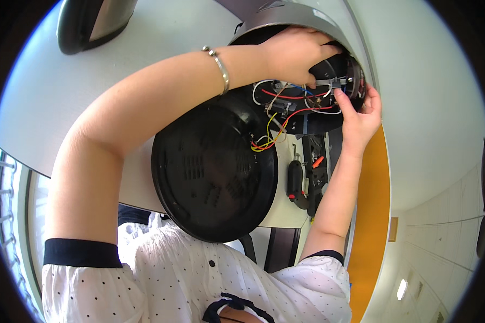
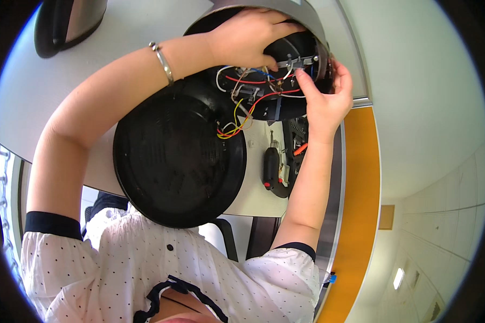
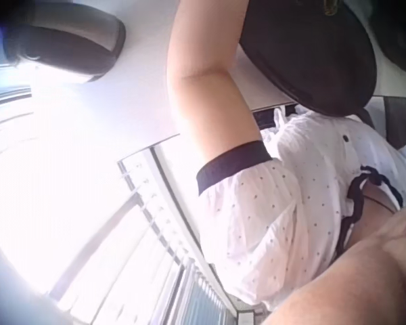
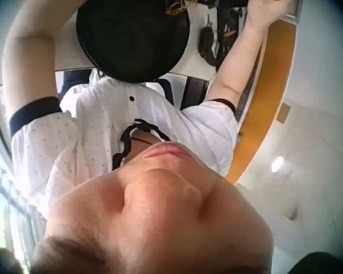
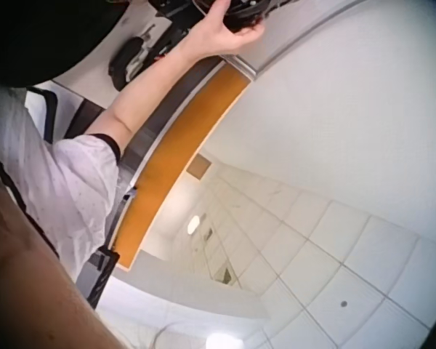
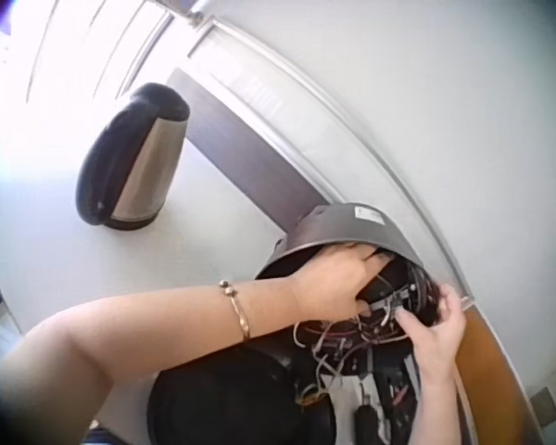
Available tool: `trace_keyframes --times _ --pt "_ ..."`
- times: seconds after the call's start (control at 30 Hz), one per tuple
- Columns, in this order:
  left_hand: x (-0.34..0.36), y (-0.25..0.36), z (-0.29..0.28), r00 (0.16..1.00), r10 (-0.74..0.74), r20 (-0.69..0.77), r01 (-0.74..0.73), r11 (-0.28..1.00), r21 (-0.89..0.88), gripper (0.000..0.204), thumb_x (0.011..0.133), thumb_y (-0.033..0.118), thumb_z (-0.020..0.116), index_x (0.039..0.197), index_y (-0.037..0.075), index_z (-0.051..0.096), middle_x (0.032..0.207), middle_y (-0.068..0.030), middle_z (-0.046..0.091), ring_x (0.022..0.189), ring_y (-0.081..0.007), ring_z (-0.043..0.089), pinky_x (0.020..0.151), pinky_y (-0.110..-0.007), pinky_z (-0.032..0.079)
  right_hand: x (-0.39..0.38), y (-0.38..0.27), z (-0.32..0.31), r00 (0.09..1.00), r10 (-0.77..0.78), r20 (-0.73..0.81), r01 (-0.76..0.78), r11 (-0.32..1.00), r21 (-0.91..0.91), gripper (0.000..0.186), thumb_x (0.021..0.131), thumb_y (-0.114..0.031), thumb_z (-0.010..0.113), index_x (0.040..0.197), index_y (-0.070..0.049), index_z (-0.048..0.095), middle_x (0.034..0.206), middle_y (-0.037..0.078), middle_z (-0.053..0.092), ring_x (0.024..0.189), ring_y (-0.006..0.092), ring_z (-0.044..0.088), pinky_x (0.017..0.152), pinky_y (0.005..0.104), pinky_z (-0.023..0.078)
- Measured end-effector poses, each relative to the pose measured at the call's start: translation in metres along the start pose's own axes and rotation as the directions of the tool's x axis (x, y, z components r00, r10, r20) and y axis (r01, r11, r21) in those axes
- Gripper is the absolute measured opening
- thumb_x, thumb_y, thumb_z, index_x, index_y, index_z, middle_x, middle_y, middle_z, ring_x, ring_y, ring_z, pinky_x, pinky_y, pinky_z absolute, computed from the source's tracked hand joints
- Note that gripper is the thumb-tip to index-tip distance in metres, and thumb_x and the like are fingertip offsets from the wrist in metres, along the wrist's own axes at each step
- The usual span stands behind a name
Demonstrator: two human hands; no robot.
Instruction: The person works on the internal wiring of a disassembled appliance, likely a rice cooker. They use a screwdriver to adjust components and connect wires within the device's housing.
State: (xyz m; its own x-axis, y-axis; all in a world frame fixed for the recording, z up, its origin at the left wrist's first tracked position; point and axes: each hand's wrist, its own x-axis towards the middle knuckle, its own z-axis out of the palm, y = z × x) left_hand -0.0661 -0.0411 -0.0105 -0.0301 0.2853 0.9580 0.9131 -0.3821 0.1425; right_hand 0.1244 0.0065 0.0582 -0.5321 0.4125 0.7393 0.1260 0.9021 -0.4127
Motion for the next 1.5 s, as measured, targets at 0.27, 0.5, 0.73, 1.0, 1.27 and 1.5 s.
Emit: trace_keyframes --times 0.27,0.5,0.73,1.0,1.27,1.5 --pt "0.001 0.012 -0.018 0.997 0.069 0.045 -0.065 0.993 -0.095 0.067 0.062 0.015 0.079 0.124 0.005 0.055 0.122 -0.0156 0.056 0.112 -0.0333 0.054 0.097 -0.04 0.044 0.0 0.004 -0.001 0.999 -0.031 -0.017 0.031 1.0 0.002 0.054 0.067 -0.005 0.082 0.11 0.005 0.051 0.107 0.015 0.063 0.098 0.0176 0.06 0.09 0.0301 0.047" --pt "0.001 0.019 -0.029 0.857 0.51 -0.078 -0.47 0.834 0.289 0.04 0.066 0.016 0.065 0.104 0.004 0.062 0.098 -0.0099 0.054 0.088 -0.0247 0.058 0.081 -0.036 0.05 0.003 0.002 0.0 0.999 -0.028 -0.038 0.025 0.998 -0.062 0.054 0.062 -0.011 0.083 0.106 0.005 0.055 0.1 0.015 0.066 0.088 0.0162 0.063 0.083 0.0292 0.05" --pt "0.03 0.027 -0.035 0.894 0.44 0.082 -0.441 0.831 0.341 0.087 0.047 0.027 0.079 0.128 0.011 0.051 0.135 -0.0094 0.047 0.126 -0.0264 0.045 0.104 -0.047 0.035 0.005 0.014 -0.002 0.996 -0.072 -0.061 0.057 0.974 -0.218 0.058 0.059 -0.023 0.084 0.104 0.001 0.058 0.098 0.016 0.063 0.089 0.0276 0.064 0.081 0.0361 0.052" --pt "0.035 0.021 -0.018 0.874 0.473 0.115 -0.483 0.814 0.323 0.087 0.044 0.025 0.078 0.125 0.008 0.053 0.112 -0.0089 0.056 0.104 -0.0254 0.057 0.096 -0.041 0.045 0.003 0.014 -0.005 0.994 -0.095 -0.045 0.08 0.961 -0.265 0.054 0.058 -0.024 0.083 0.1 -0.002 0.056 0.095 0.013 0.063 0.089 0.0291 0.061 0.079 0.0376 0.051" --pt "0.034 0.02 -0.021 0.878 0.472 0.077 -0.473 0.834 0.285 0.084 0.041 0.024 0.077 0.121 0.007 0.056 0.112 -0.0093 0.057 0.103 -0.0263 0.058 0.09 -0.039 0.049 0.004 0.017 -0.005 0.992 -0.129 -0.014 0.121 0.956 -0.268 0.056 0.06 -0.027 0.084 0.103 -0.004 0.056 0.096 0.011 0.064 0.095 0.0291 0.06 0.081 0.0383 0.05" --pt "0.034 0.021 -0.021 0.882 0.465 0.071 -0.465 0.838 0.286 0.082 0.043 0.023 0.076 0.121 0.007 0.056 0.113 -0.0095 0.058 0.103 -0.0271 0.059 0.088 -0.039 0.05 0.004 0.018 -0.009 0.984 -0.177 0.016 0.175 0.955 -0.241 0.059 0.063 -0.03 0.083 0.108 -0.004 0.057 0.104 0.012 0.063 0.101 0.0291 0.059 0.085 0.0382 0.048"
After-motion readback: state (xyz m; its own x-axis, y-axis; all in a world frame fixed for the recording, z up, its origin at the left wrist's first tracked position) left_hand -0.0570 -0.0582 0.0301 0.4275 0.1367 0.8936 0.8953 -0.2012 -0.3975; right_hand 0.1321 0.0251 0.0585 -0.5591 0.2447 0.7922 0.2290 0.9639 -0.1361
